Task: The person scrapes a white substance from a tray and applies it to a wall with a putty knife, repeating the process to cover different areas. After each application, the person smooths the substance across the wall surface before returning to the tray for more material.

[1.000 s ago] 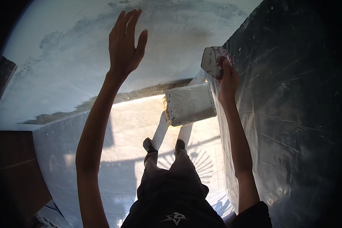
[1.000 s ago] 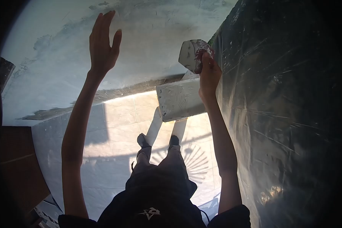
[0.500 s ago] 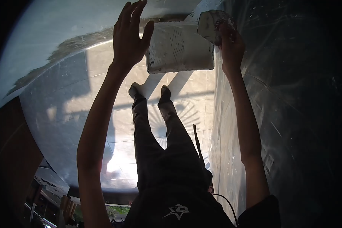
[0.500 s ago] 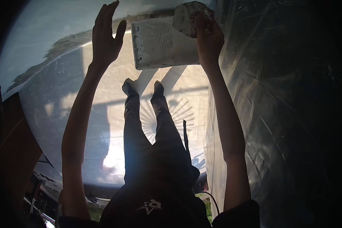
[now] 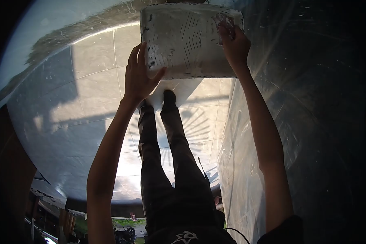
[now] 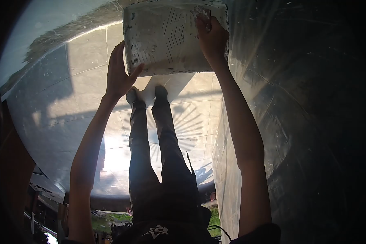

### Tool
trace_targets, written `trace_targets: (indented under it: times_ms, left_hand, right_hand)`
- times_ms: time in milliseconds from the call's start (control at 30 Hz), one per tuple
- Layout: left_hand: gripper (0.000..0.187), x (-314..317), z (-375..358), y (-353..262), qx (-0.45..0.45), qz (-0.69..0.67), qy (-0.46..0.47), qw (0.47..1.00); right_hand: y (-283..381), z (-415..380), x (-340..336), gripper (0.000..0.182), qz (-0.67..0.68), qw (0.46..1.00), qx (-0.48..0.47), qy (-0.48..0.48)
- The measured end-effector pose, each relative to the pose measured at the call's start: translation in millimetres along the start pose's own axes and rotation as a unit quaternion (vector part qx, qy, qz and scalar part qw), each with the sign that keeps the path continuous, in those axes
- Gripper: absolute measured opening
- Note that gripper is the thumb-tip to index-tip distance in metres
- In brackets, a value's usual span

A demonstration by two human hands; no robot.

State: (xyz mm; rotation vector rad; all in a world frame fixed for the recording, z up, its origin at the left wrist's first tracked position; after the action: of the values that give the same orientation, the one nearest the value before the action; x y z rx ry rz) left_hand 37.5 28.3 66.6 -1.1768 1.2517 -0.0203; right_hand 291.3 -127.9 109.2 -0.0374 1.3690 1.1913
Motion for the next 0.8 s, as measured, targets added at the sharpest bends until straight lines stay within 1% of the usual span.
trace_targets:
  times_ms: [33, 67, 100, 167, 200, 267, 300, 367, 400, 467, 500, 567, 667, 700, 767, 800]
  left_hand:
    - [0.095, 7.4, -3.6, 5.8, -0.023, -0.014, 0.022, 0.999]
    - [0.111, 14.4, -6.6, 11.0, -0.043, 0.008, 0.028, 0.999]
    - [0.111, 20.1, -8.7, 14.7, -0.043, 0.007, 0.028, 0.999]
    - [0.121, 29.1, -10.6, 21.3, -0.057, -0.015, 0.028, 0.998]
    - [0.121, 32.9, -9.3, 24.0, -0.058, -0.016, 0.028, 0.998]
    - [0.13, 39.6, -8.2, 29.2, -0.061, -0.006, 0.046, 0.997]
    - [0.13, 41.4, -6.6, 30.4, -0.062, -0.005, 0.046, 0.997]
    - [0.145, 45.0, -3.0, 32.9, -0.073, -0.025, 0.049, 0.996]
    - [0.145, 46.8, -1.1, 34.6, -0.074, -0.025, 0.05, 0.996]
    - [0.149, 49.4, 2.8, 37.9, -0.077, -0.024, 0.051, 0.995]
    - [0.149, 48.9, 3.7, 38.4, -0.077, -0.023, 0.05, 0.995]
    - [0.151, 48.2, 4.3, 38.5, -0.059, -0.005, 0.054, 0.997]
    - [0.152, 47.9, 2.9, 39.2, -0.058, 0.004, 0.056, 0.997]
    - [0.152, 48.9, 2.3, 40.1, -0.059, 0.004, 0.056, 0.997]
    - [0.151, 50.4, 1.8, 40.4, -0.053, -0.04, 0.047, 0.997]
    - [0.151, 51.6, 1.0, 41.9, -0.054, -0.041, 0.046, 0.997]
  right_hand:
    - [-7.2, 5.1, 5.7, 0.036, 0.001, 1.0, 0.016, 0.025]
    - [-13.7, 10.6, 12.5, 0.036, 0.003, 0.998, 0.032, 0.049]
    - [-22.4, 16.1, 19.4, 0.036, 0.002, 0.998, 0.032, 0.05]
    - [-35.0, 28.4, 32.2, 0.035, -0.05, 0.996, -0.045, 0.059]
    - [-38.1, 32.8, 36.0, 0.035, -0.05, 0.996, -0.045, 0.06]
    - [-44.0, 38.9, 43.5, 0.034, -0.037, 0.996, -0.017, 0.085]
    - [-45.3, 40.2, 45.7, 0.034, -0.036, 0.996, -0.017, 0.085]
    - [-46.7, 41.0, 48.8, 0.033, -0.023, 0.996, -0.035, 0.075]
    - [-51.8, 39.9, 52.1, 0.033, -0.023, 0.996, -0.034, 0.076]
    - [-54.6, 40.0, 56.9, 0.031, -0.09, 0.986, -0.138, 0.03]
    - [-54.4, 40.1, 58.5, 0.031, -0.089, 0.986, -0.138, 0.031]
    - [-57.7, 38.4, 62.6, 0.029, -0.095, 0.99, -0.082, 0.062]
    - [-49.2, 33.9, 65.6, 0.029, -0.061, 0.995, -0.066, 0.049]
    - [-50.5, 33.1, 67.0, 0.029, -0.06, 0.995, -0.066, 0.05]
    - [-50.2, 31.9, 67.0, 0.028, -0.099, 0.988, -0.114, 0.041]
    - [-48.5, 31.0, 68.0, 0.028, -0.099, 0.987, -0.116, 0.041]
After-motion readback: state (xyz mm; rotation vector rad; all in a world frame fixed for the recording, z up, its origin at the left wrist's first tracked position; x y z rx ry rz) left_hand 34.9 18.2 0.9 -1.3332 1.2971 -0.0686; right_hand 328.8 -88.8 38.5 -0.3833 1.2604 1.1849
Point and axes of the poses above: each hand's wrist, its own z-axis towards the middle knuckle, its own x-axis out of the palm, y = z × x, the point moved 3 cm from there along z, towards the middle knuckle, and after that the axes turned 13 degrees about -x, right-handed, at the moved point
